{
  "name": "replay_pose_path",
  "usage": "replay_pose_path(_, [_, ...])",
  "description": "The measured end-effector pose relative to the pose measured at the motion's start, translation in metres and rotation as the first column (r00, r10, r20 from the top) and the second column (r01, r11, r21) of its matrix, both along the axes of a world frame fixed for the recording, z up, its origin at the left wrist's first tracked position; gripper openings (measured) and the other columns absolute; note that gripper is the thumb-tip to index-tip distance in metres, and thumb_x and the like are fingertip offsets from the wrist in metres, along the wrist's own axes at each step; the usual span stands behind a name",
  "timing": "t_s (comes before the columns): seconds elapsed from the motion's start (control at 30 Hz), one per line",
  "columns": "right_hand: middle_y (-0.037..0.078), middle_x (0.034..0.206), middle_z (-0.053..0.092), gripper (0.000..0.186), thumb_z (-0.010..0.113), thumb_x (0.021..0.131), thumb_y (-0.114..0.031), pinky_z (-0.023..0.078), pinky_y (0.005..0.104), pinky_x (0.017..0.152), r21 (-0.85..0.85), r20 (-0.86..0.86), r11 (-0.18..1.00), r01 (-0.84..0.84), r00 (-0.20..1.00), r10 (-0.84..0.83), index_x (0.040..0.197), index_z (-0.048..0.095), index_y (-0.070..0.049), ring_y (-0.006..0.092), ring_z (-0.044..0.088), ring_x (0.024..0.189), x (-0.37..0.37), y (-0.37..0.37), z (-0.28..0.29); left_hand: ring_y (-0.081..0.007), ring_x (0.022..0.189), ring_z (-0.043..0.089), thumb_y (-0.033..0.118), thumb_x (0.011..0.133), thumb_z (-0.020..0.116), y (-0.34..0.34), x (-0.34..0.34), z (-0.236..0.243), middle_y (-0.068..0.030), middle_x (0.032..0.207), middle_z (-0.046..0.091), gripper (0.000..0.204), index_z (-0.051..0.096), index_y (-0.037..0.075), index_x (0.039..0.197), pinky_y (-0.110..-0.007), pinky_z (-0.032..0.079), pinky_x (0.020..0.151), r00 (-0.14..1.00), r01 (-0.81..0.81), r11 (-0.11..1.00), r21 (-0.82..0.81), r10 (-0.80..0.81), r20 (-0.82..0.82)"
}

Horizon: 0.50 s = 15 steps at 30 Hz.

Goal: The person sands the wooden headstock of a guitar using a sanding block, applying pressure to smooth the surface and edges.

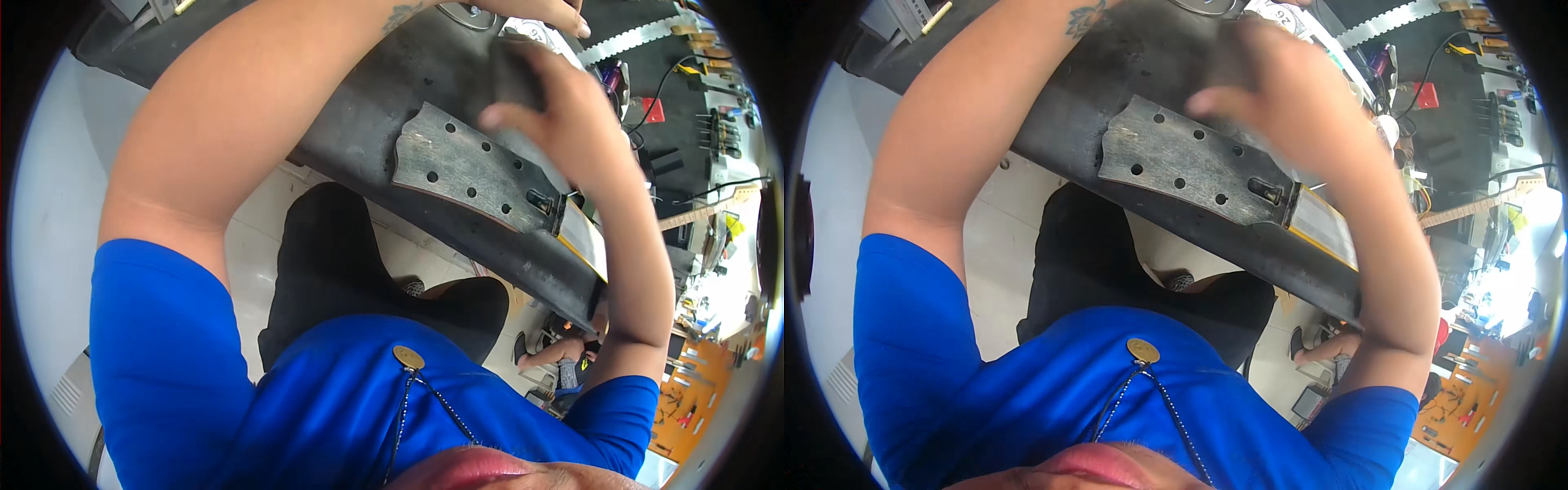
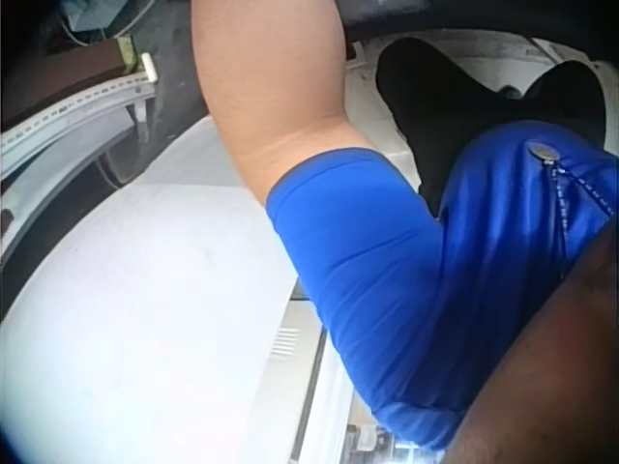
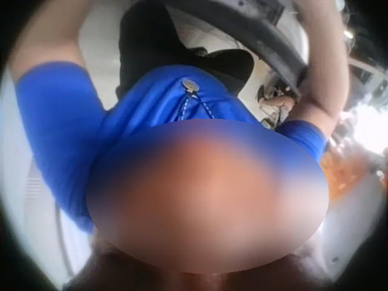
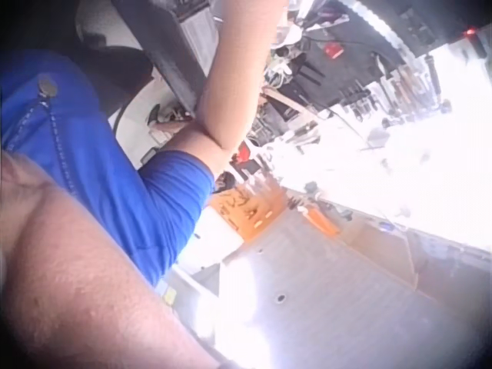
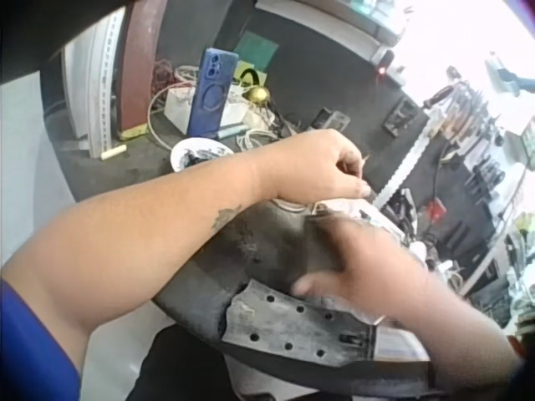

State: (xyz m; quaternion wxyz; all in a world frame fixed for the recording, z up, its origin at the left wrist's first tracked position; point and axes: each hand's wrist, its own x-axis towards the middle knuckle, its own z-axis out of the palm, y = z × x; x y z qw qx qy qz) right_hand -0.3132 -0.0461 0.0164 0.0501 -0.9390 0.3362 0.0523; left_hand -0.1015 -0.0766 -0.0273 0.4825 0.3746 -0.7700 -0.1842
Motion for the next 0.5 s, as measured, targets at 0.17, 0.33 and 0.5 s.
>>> replay_pose_path(0.17, [0.023, 0.152, 0.072, 0.108, 0.103, 0.071, -0.052, 0.057, 0.0522, 0.114, 0.026, 0.236, 0.914, -0.405, 0.891, 0.388, 0.157, 0.06, -0.001, 0.0452, 0.072, 0.137, -0.024, 0.065, 0.002, -0.0307, 0.09, 0.08, 0.029, 0.097, 0.084, -0.007, -0.005, -0.004, -0.0238, 0.097, 0.084, 0.035, 0.085, -0.005, 0.103, -0.041, 0.062, 0.086, 0.998, 0.033, 0.999, -0.032, -0.034, -0.05])
replay_pose_path(0.33, [0.025, 0.136, 0.076, 0.092, 0.1, 0.08, -0.044, 0.058, 0.0523, 0.108, -0.082, 0.013, 0.996, -0.019, 1.0, 0.02, 0.15, 0.063, 0.0, 0.0469, 0.074, 0.128, -0.037, 0.005, 0.0, -0.0245, 0.084, 0.077, 0.025, 0.099, 0.083, -0.013, -0.006, -0.011, -0.0202, 0.093, 0.083, 0.03, 0.084, -0.005, 0.102, -0.039, 0.061, 0.083, 0.992, 0.117, 0.993, -0.03, -0.119, -0.049])
replay_pose_path(0.5, [0.019, 0.141, 0.076, 0.089, 0.098, 0.086, -0.041, 0.054, 0.0421, 0.116, -0.078, 0.369, 0.997, 0.014, 0.929, 0.016, 0.157, 0.062, 0.0, 0.0294, 0.073, 0.132, -0.082, -0.009, 0.025, -0.0231, 0.08, 0.074, 0.024, 0.098, 0.083, 0.007, -0.001, 0.004, -0.0192, 0.088, 0.081, 0.028, 0.083, -0.003, 0.101, -0.039, 0.058, 0.078, 1.0, -0.023, 0.998, 0.06, 0.024, -0.02])
